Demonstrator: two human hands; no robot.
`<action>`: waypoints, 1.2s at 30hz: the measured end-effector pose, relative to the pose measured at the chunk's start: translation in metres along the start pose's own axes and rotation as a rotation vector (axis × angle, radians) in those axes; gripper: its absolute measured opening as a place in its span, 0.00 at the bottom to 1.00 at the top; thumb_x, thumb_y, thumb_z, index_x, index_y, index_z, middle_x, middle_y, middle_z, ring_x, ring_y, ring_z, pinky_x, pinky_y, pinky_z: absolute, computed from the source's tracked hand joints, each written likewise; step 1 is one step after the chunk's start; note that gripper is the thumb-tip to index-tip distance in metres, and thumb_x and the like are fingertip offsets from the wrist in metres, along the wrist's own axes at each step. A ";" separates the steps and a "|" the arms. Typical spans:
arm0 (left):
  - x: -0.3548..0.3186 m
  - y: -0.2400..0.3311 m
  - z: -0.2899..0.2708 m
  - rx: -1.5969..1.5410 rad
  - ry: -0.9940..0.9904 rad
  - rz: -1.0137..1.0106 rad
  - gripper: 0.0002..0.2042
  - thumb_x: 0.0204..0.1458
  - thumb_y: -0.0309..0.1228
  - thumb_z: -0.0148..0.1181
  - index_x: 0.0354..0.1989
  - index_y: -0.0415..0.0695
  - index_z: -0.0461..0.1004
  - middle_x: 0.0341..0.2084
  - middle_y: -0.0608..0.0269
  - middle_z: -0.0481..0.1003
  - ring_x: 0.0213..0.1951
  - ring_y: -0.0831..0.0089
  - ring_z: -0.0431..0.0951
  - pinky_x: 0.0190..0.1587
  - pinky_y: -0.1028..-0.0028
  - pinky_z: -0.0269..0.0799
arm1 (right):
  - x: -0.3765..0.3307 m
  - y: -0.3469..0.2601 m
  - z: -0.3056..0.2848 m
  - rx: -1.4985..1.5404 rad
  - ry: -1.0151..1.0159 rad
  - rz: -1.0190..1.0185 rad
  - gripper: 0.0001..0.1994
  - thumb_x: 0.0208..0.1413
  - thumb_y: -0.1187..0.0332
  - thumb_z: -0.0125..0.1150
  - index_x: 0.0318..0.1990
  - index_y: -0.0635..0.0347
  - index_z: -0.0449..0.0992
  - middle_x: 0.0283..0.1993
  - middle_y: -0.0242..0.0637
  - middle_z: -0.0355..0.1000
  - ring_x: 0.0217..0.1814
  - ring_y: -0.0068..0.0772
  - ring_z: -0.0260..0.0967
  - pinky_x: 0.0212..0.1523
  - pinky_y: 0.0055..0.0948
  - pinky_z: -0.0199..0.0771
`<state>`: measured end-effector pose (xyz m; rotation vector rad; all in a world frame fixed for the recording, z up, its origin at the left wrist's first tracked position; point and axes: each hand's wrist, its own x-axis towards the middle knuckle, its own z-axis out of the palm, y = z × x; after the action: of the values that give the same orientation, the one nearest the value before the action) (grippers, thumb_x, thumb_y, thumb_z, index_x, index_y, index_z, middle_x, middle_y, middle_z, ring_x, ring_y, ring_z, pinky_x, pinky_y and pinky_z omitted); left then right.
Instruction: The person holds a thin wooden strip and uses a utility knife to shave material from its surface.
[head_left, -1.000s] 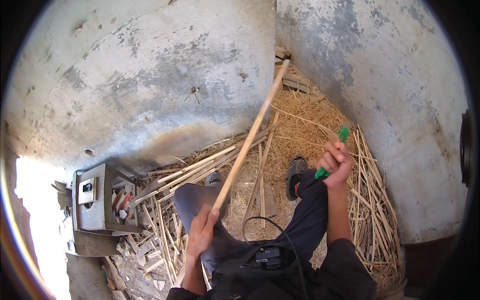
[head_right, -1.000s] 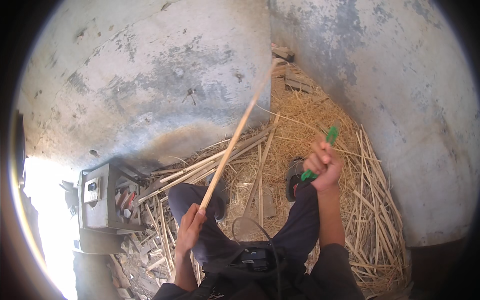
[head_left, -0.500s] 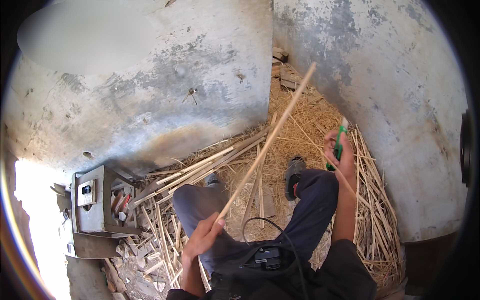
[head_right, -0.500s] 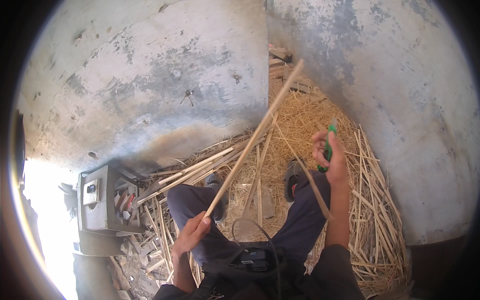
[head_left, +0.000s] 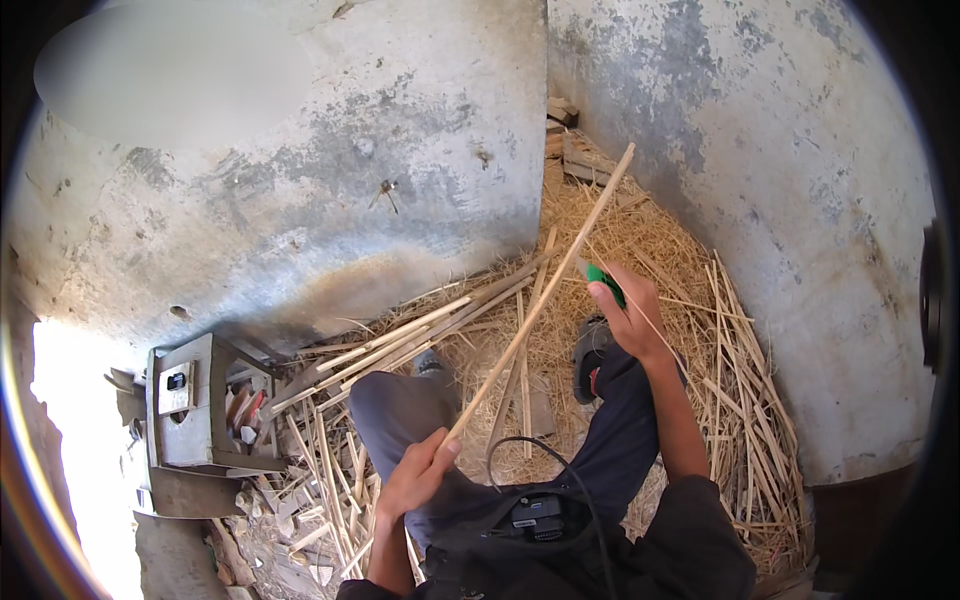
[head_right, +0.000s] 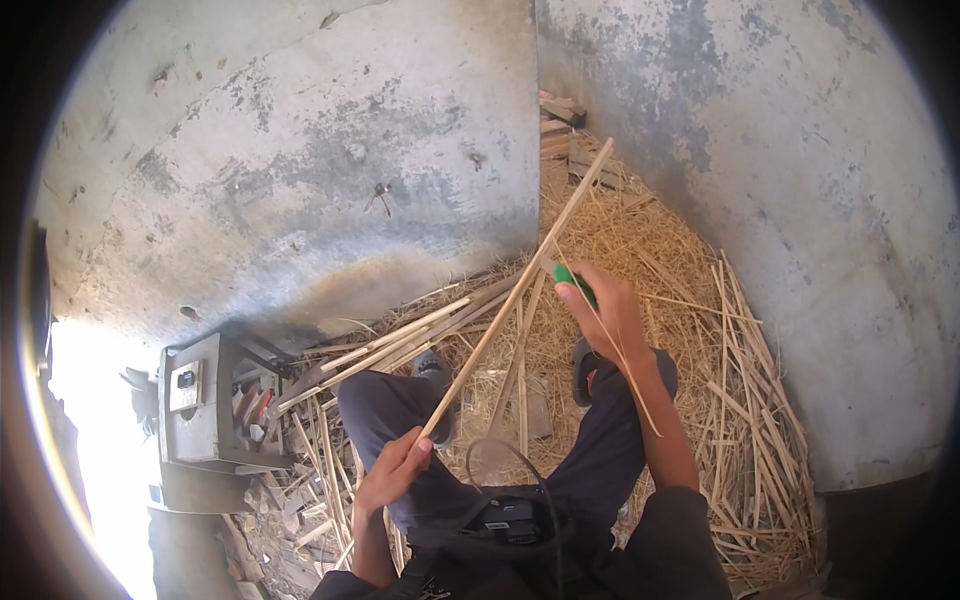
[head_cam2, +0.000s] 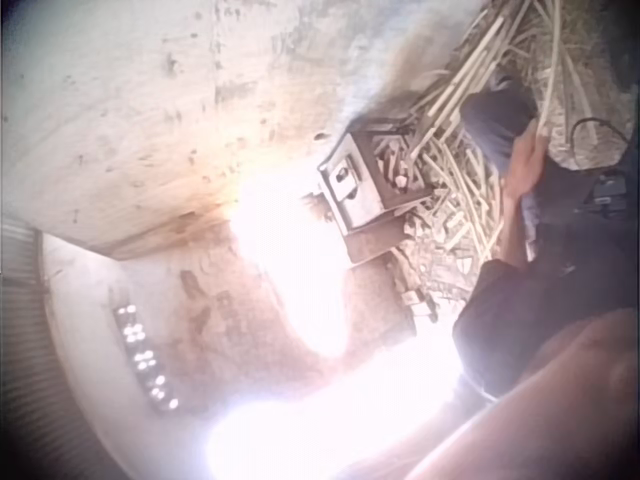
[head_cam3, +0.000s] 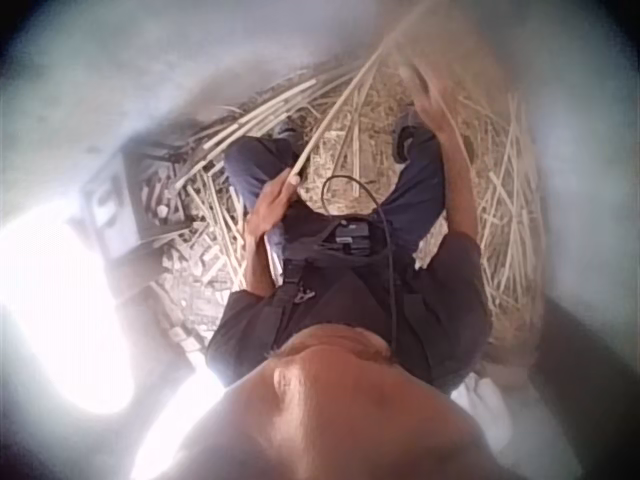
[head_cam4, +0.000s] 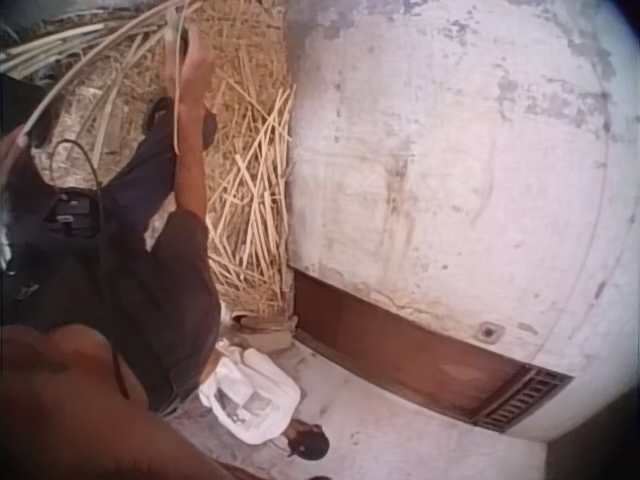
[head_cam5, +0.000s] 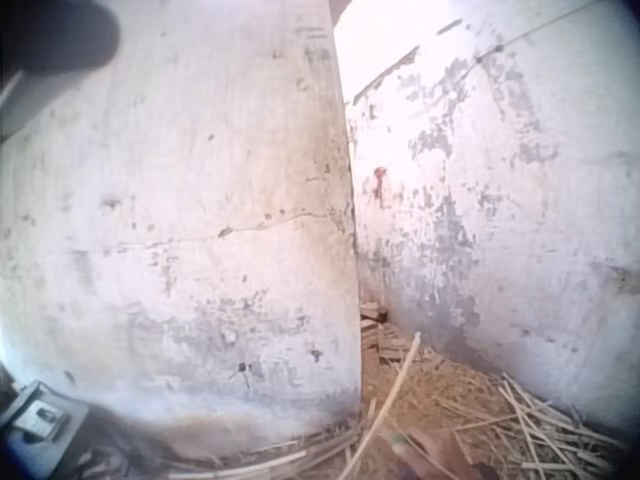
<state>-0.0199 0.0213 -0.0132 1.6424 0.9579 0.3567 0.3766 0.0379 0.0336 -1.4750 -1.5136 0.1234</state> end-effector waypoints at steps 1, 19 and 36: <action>-0.001 0.001 0.000 0.025 0.009 0.001 0.19 0.79 0.40 0.46 0.34 0.41 0.67 0.22 0.69 0.65 0.27 0.78 0.63 0.31 0.71 0.63 | 0.005 -0.001 -0.001 -0.041 -0.007 -0.015 0.17 0.72 0.56 0.62 0.51 0.62 0.82 0.31 0.46 0.78 0.29 0.40 0.76 0.32 0.37 0.71; -0.015 0.019 0.018 0.076 0.063 -0.021 0.18 0.78 0.41 0.48 0.43 0.36 0.73 0.19 0.55 0.71 0.23 0.60 0.72 0.32 0.60 0.68 | 0.036 0.048 -0.005 -0.221 0.017 -0.177 0.19 0.69 0.50 0.66 0.46 0.58 0.86 0.29 0.40 0.80 0.24 0.36 0.76 0.27 0.34 0.72; -0.028 -0.003 0.021 -0.004 -0.021 -0.147 0.22 0.79 0.45 0.44 0.41 0.38 0.74 0.21 0.60 0.71 0.26 0.69 0.69 0.34 0.64 0.69 | 0.105 0.135 -0.048 -0.441 0.150 0.447 0.26 0.72 0.44 0.58 0.62 0.54 0.84 0.26 0.37 0.80 0.21 0.34 0.71 0.25 0.37 0.72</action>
<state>-0.0247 -0.0134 -0.0152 1.5584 1.0545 0.2405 0.5277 0.1313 0.0268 -2.1125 -1.1104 -0.0615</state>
